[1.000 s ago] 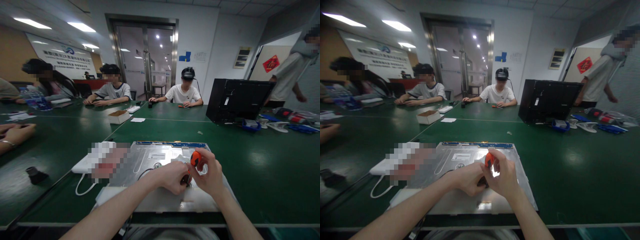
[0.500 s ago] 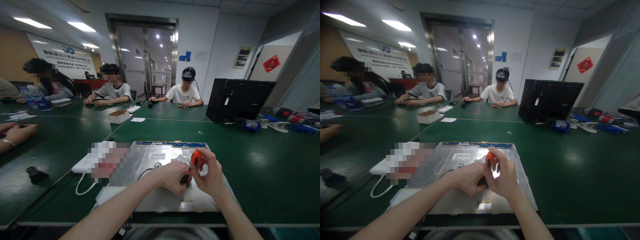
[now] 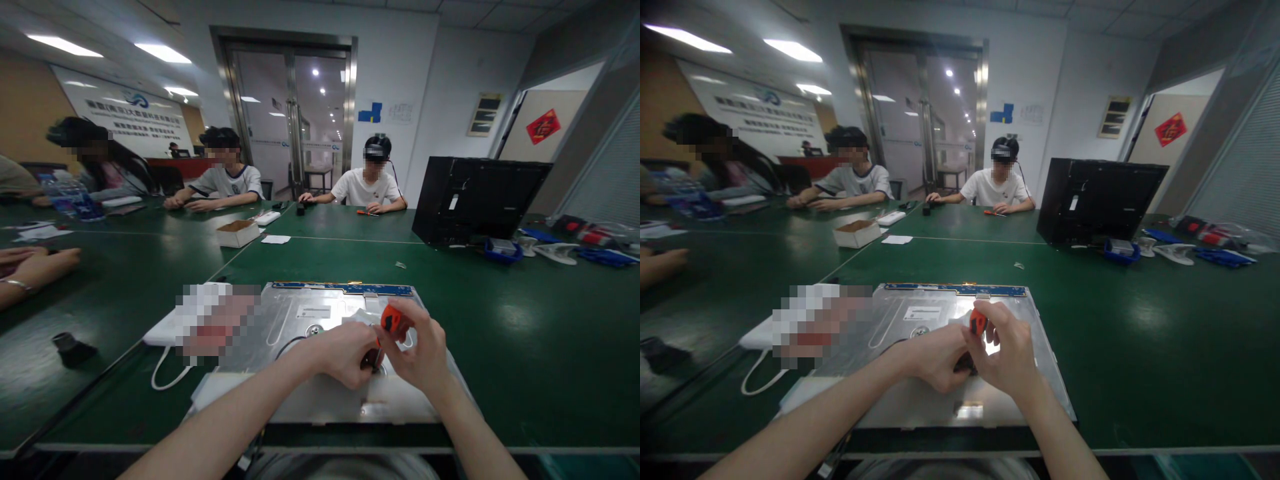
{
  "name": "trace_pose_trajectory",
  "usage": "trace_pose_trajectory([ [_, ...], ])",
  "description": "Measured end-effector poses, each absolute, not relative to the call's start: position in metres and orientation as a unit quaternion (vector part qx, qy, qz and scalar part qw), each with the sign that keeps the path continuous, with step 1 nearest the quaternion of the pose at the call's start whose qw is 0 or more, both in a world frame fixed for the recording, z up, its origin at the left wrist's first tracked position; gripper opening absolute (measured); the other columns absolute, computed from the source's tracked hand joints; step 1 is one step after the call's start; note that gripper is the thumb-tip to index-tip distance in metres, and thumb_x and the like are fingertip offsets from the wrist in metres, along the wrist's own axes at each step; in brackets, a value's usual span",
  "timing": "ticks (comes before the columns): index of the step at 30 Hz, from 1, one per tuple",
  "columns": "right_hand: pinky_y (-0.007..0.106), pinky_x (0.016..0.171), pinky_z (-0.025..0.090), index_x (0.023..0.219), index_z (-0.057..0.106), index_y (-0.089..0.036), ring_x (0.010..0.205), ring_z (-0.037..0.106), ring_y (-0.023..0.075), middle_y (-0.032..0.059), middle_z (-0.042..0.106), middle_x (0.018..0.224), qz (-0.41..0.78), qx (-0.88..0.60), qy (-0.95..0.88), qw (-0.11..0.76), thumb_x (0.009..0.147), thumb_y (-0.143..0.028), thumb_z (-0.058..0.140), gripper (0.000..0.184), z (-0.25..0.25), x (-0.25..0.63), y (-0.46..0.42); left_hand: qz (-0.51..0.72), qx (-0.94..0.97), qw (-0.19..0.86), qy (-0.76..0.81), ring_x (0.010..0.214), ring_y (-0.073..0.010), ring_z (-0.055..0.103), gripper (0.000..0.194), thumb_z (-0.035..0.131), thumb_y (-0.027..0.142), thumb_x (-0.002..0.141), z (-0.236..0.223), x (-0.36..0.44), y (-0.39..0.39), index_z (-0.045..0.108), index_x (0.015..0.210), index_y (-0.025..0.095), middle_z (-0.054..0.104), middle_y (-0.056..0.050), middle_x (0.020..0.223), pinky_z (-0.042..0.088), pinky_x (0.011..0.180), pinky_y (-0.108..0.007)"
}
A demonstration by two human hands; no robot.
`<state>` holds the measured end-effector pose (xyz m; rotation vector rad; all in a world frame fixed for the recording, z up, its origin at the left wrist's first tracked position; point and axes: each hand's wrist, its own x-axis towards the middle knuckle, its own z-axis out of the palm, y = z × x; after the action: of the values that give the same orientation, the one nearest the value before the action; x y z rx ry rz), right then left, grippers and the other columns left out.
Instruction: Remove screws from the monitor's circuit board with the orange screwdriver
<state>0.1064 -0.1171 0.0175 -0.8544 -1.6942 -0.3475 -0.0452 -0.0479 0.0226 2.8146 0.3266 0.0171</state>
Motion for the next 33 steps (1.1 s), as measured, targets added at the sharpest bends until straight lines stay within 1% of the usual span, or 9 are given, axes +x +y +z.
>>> trace_pose_trajectory([
  [8, 0.020, 0.043, 0.043, 0.118, 0.050, -0.022, 0.047, 0.050, 0.0078, -0.0037, 0.061, 0.073, -0.146, -0.359, -0.724, 0.571, 0.094, -0.024, 0.060, 0.026, 0.0190, 0.1066, -0.1177, 0.010, 0.983, 0.145, 0.112, 0.059, -0.0154, 0.054, 0.009, 0.060, 0.012, 0.068, 0.0222, -0.0451, -0.0472, 0.059, 0.075, 0.017, 0.064, 0.000, 0.069, 0.044, 0.055, -0.024],
  [13, 0.019, 0.040, 0.044, 0.118, 0.050, -0.022, 0.046, 0.053, 0.0072, -0.0001, 0.067, 0.082, -0.136, -0.371, -0.717, 0.575, 0.095, -0.026, 0.059, 0.025, 0.0191, 0.1050, -0.1183, 0.006, 0.982, 0.148, 0.114, 0.058, -0.0152, 0.053, 0.010, 0.059, 0.013, 0.066, 0.0229, -0.0461, -0.0472, 0.059, 0.075, 0.017, 0.063, 0.000, 0.068, 0.044, 0.054, -0.024],
  [18, 0.019, 0.039, 0.043, 0.118, 0.049, -0.022, 0.043, 0.050, 0.0074, -0.0042, 0.062, 0.071, -0.140, -0.378, -0.714, 0.573, 0.097, -0.028, 0.058, 0.024, 0.0195, 0.1047, -0.1184, 0.011, 0.981, 0.157, 0.109, 0.059, -0.0147, 0.053, 0.012, 0.058, 0.012, 0.066, 0.0226, -0.0459, -0.0472, 0.059, 0.077, 0.017, 0.064, 0.000, 0.070, 0.043, 0.054, -0.023],
  [25, 0.020, 0.040, 0.044, 0.114, 0.049, -0.023, 0.041, 0.050, 0.0080, -0.0053, 0.061, 0.069, -0.165, -0.381, -0.714, 0.564, 0.097, -0.033, 0.058, 0.022, 0.0224, 0.1045, -0.1188, 0.004, 0.981, 0.155, 0.120, 0.056, -0.0139, 0.050, 0.008, 0.060, 0.012, 0.066, 0.0229, -0.0444, -0.0481, 0.054, 0.068, 0.018, 0.059, 0.001, 0.064, 0.042, 0.053, -0.024],
  [33, 0.020, 0.041, 0.046, 0.115, 0.049, -0.023, 0.042, 0.051, 0.0082, -0.0045, 0.061, 0.070, -0.153, -0.375, -0.716, 0.568, 0.097, -0.035, 0.058, 0.023, 0.0202, 0.1051, -0.1183, 0.000, 0.982, 0.150, 0.115, 0.060, -0.0151, 0.053, 0.010, 0.060, 0.012, 0.068, 0.0209, -0.0440, -0.0470, 0.052, 0.066, 0.018, 0.061, 0.001, 0.065, 0.041, 0.054, -0.024],
])
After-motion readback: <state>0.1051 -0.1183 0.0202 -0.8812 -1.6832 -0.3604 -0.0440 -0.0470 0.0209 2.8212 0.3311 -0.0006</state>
